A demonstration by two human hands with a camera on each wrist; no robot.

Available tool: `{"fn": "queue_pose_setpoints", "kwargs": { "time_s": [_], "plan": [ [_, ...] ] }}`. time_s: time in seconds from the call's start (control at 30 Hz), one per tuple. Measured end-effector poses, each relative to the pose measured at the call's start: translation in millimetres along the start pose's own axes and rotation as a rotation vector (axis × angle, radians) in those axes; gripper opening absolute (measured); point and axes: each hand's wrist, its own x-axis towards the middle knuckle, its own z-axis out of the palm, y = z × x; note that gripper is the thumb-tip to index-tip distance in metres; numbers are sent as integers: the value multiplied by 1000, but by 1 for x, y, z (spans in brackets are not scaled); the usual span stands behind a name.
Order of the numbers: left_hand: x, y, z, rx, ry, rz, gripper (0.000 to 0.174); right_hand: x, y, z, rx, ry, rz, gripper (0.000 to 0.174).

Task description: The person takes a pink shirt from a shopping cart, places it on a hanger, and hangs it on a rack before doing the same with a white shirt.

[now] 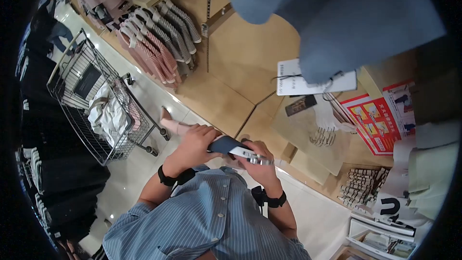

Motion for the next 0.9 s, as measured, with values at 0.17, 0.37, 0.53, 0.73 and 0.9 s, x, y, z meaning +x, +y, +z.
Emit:
{"fn": "queue_pose_setpoints", "kwargs": {
  "time_s": [0.17, 0.37, 0.53, 0.73, 0.9],
  "plan": [
    [-1, 9, -18, 103, 75, -179, 51, 21, -27, -7, -287, 383, -132, 36],
    [-3, 19, -31, 166, 118, -318, 57, -31, 54, 10, -3, 183, 277, 17],
    [-6, 42, -33, 27, 52, -301, 63, -26, 71, 37, 110, -99, 229, 41],
    [-14, 62, -39, -160, 47, -142, 63, 0, 43, 49, 692, -16, -22, 52],
    [-26, 68, -55, -413, 93, -202, 56, 23, 81, 63, 371, 3, 194, 38]
  ]
}}
